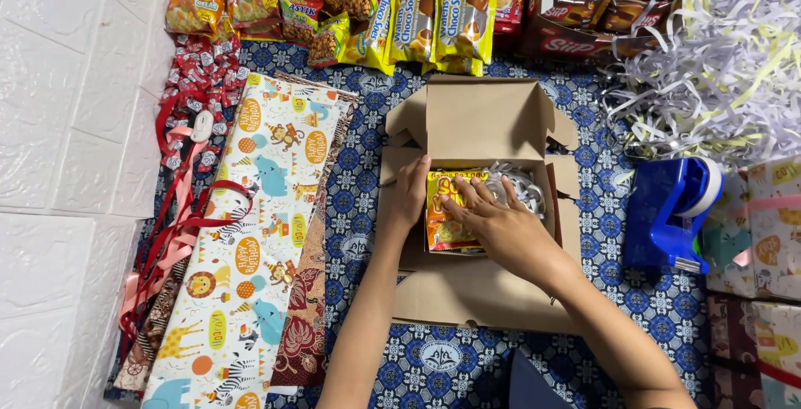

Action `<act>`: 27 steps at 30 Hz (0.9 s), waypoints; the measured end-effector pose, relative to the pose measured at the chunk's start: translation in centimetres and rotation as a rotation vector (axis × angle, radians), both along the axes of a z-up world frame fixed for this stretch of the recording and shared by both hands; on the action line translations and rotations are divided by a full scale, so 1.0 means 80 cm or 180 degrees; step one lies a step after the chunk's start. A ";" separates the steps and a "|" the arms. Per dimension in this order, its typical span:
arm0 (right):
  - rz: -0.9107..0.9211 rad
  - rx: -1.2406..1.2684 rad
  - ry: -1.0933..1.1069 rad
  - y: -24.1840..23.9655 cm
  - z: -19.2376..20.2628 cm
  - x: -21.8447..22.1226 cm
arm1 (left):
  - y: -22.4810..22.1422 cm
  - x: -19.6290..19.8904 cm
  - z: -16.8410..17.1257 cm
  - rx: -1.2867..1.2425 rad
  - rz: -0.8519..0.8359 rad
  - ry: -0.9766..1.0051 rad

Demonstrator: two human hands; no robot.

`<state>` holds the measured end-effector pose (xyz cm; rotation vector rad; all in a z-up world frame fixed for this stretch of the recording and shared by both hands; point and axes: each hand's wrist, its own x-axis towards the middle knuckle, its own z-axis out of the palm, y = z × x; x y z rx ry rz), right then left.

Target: A person is seen filling a small cardboard box with various snack packets and then wrapping the box with decorative paper.

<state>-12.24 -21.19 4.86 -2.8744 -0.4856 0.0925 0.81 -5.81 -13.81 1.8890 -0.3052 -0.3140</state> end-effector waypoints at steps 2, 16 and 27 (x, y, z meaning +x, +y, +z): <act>-0.0019 0.0018 -0.0104 -0.001 -0.001 -0.001 | -0.005 -0.001 0.013 -0.0116 0.0010 -0.0080; -0.0027 -0.0008 -0.0469 0.001 -0.036 0.010 | -0.011 -0.017 0.068 -0.0336 0.0256 0.0573; -0.0104 0.0062 -0.0307 0.006 -0.001 0.006 | -0.005 -0.009 0.039 -0.0472 0.0271 0.0197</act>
